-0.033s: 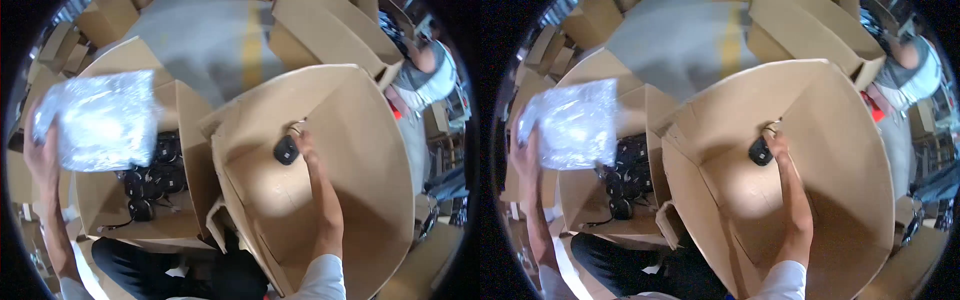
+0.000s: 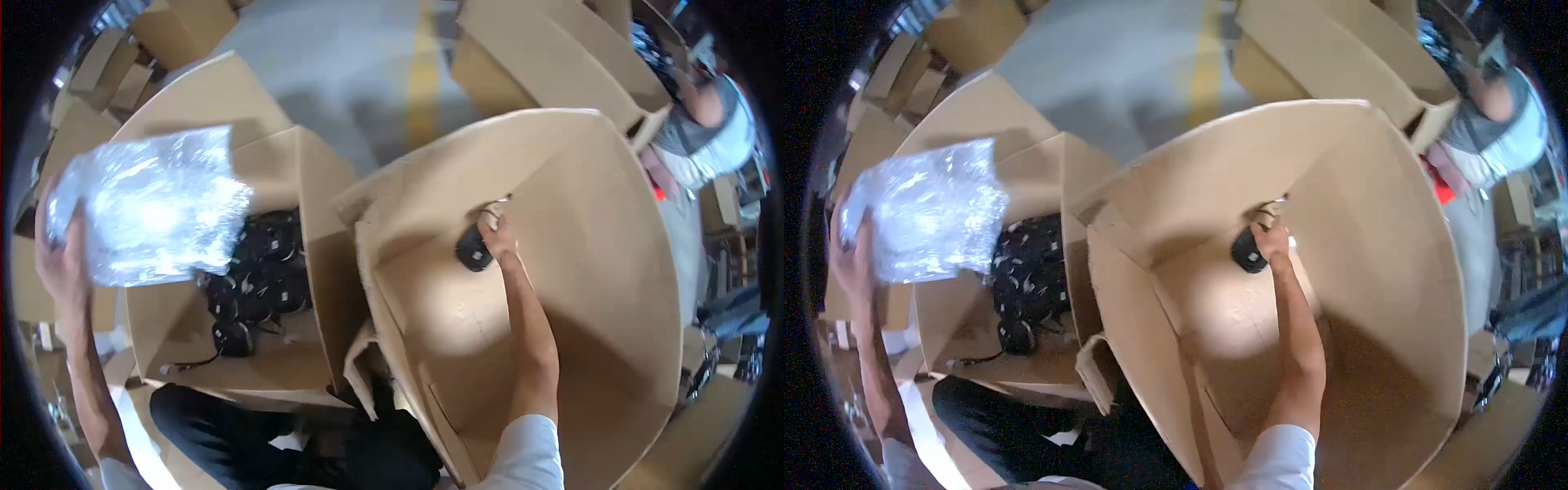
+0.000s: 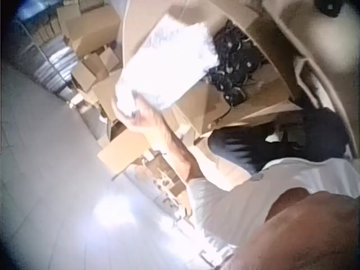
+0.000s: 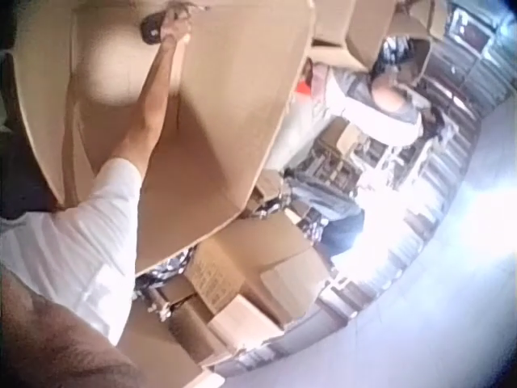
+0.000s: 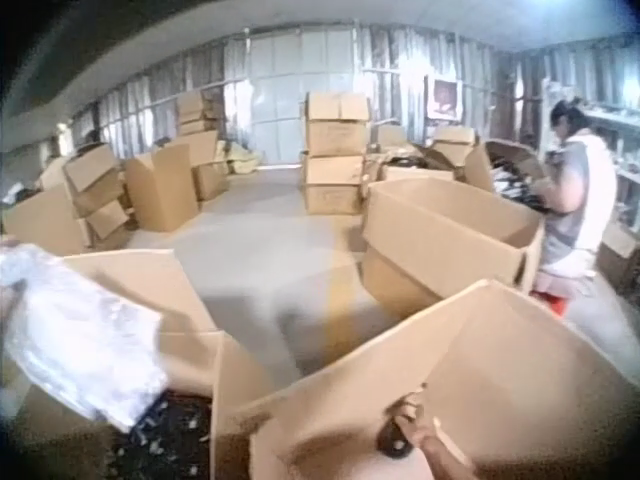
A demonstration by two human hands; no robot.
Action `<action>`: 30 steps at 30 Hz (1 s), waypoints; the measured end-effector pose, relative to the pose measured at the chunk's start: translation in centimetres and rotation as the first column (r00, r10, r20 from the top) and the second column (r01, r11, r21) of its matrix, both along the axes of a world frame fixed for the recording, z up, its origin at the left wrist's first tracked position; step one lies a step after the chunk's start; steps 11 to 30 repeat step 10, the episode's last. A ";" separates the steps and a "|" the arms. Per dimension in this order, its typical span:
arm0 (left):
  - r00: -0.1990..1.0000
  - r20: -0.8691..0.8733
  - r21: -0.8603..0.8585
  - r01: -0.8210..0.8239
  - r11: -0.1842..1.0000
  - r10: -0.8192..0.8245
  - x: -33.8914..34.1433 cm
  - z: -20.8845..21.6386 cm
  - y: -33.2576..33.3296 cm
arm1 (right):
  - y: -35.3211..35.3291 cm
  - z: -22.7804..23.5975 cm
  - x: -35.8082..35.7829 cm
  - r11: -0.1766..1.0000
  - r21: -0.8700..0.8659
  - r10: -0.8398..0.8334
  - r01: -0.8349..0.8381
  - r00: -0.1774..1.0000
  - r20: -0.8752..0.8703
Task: The person packs black electronic components with wires into a cardboard shipping box by hand, cushioning them with bubble wrap.
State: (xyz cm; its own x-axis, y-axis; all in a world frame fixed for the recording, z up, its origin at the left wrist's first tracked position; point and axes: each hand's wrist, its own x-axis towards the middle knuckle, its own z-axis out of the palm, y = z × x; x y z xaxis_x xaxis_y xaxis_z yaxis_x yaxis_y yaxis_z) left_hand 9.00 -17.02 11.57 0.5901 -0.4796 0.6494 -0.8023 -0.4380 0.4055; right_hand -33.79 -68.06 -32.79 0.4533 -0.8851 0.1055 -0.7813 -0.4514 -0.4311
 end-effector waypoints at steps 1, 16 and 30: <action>0.989 0.080 0.104 -0.130 0.986 0.122 0.9 -0.2 4.4 | 1.7 -1.8 2.8 0.924 0.376 0.040 -0.068 0.996 0.084; 0.426 0.600 0.100 -0.879 0.465 0.677 -5.9 7.5 49.5 | 14.7 -10.2 15.1 0.780 0.386 0.494 -0.493 0.863 0.105; 0.426 0.600 0.100 -0.879 0.465 0.677 -5.9 7.5 49.5 | 14.7 -10.2 15.1 0.780 0.386 0.494 -0.493 0.863 0.105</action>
